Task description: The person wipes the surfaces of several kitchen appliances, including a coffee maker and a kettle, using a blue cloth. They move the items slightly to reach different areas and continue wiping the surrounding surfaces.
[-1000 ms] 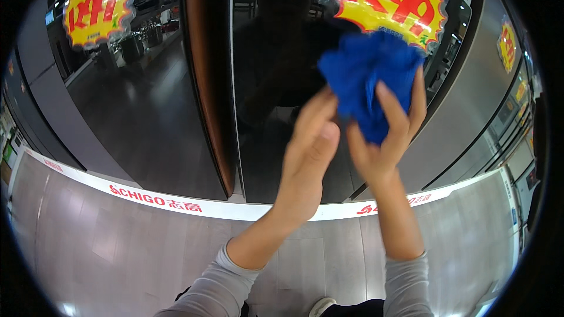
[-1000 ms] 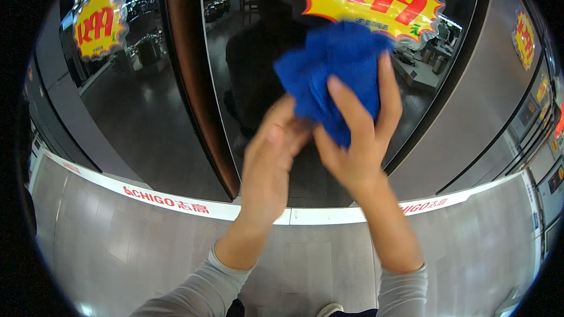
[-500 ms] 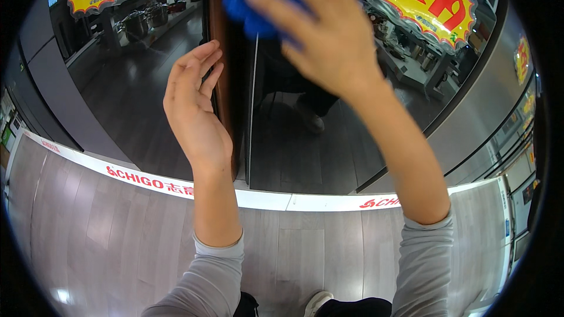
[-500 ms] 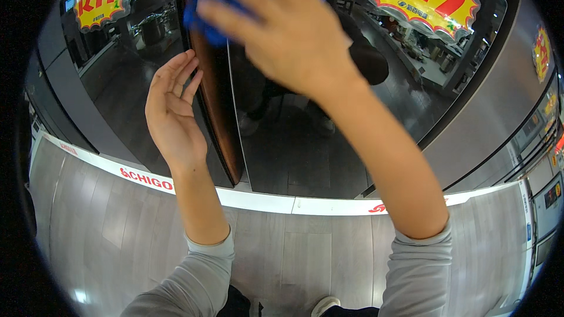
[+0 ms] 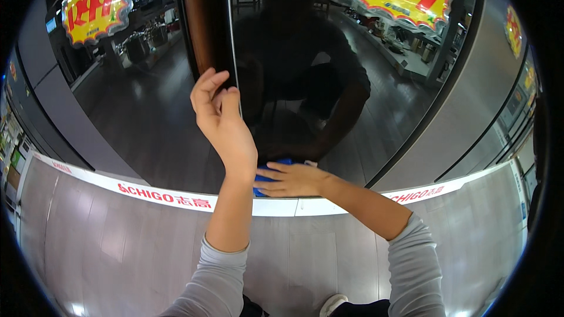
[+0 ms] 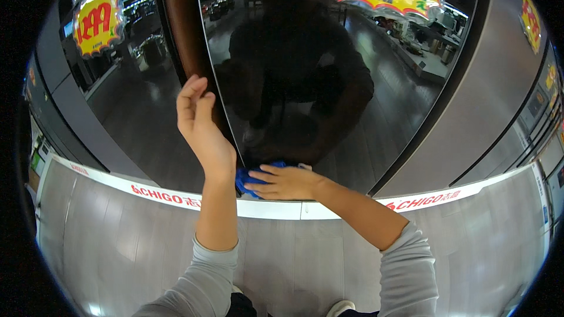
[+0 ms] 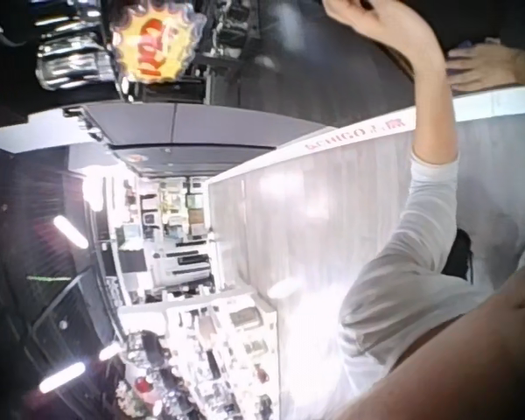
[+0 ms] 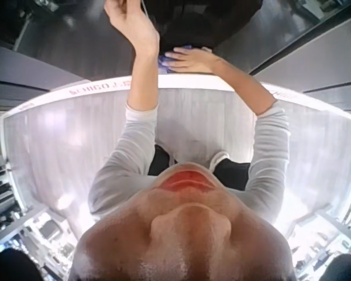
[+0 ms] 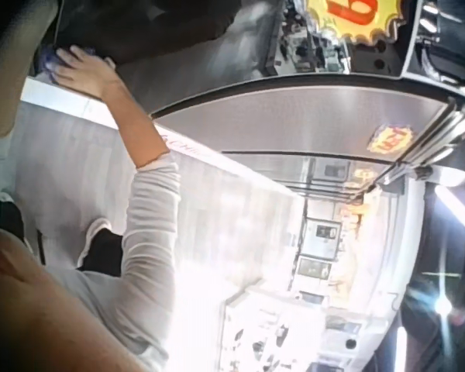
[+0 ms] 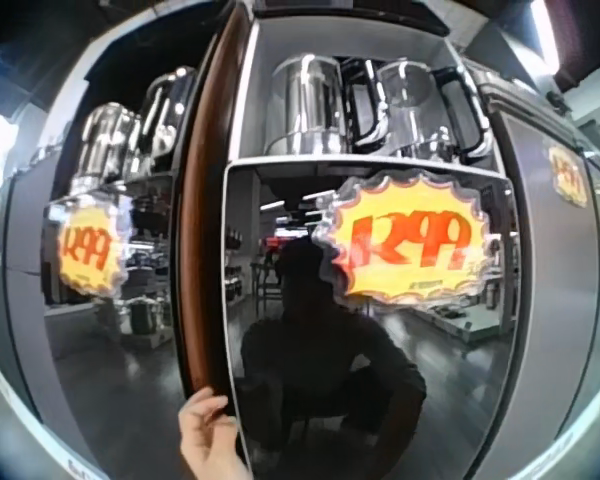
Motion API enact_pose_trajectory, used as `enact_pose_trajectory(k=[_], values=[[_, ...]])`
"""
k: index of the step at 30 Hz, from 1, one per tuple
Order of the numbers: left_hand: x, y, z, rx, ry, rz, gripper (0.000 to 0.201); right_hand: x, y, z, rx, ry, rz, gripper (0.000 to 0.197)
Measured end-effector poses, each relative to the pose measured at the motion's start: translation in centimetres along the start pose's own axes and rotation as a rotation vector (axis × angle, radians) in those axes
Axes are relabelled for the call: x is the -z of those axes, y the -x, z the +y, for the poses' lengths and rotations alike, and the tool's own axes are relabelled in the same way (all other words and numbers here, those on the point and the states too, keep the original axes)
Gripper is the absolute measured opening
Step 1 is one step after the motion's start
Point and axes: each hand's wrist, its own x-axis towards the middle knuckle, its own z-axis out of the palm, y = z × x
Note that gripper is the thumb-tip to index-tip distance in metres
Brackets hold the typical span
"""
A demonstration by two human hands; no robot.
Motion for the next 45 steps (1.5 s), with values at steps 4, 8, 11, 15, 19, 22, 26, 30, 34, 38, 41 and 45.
enact_pose_trajectory(k=[4, 8, 11, 15, 19, 22, 26, 30, 34, 38, 41, 45], values=[[-0.2, 1.1, 0.0, -0.045, -0.147, -0.016, 0.020, -0.4, 2.2, -2.0, 0.066, 0.028, -0.191, 0.097], [-0.5, 1.4, 0.0, -0.118, -0.181, -0.037, 0.020, -0.8, 4.6, -2.3, 0.065, 0.087, -0.174, 0.093], [-1.0, 2.2, 0.3, -0.084, -0.141, -0.045, 0.020, 1.2, 6.4, -0.5, 0.074, 0.098, -0.143, 0.091], [-1.2, 3.0, 0.6, -0.184, -0.253, -0.063, 0.020, 6.8, 8.5, 4.0, 0.034, 0.277, -0.094, 0.090], [-1.4, 3.2, 0.9, -0.223, -0.223, -0.083, 0.020, 10.4, 10.5, 8.7, -0.177, 0.220, 0.378, 0.041], [-1.7, 3.6, 1.3, -0.246, -0.187, -0.094, 0.023, 14.4, 10.9, 11.3, -0.293, 0.364, 0.501, 0.042], [-1.9, 4.0, 1.8, -0.354, -0.164, -0.077, 0.026, 20.1, 12.4, 14.5, -0.352, 0.618, 0.619, 0.053], [-1.4, 3.7, 1.4, -0.415, -0.149, -0.087, 0.026, 25.5, 13.6, 18.0, -0.585, 0.708, 0.665, 0.068], [-1.7, 3.7, 0.5, -0.415, -0.182, -0.139, 0.026, 23.1, 15.1, 20.7, -0.696, 0.559, 0.853, 0.068], [-1.2, 2.2, 1.1, -0.383, -0.229, -0.174, 0.024, 18.9, 12.2, 18.4, -0.514, 0.501, 0.989, 0.068], [-1.0, 2.2, 0.6, -0.222, -0.119, -0.267, 0.023, 14.1, 10.3, 15.1, -0.645, 0.410, 0.961, 0.067], [-1.6, 3.8, -1.4, -0.179, 0.014, -0.461, 0.028, 8.5, 9.0, 9.2, -0.786, 0.280, 0.920, 0.061]])
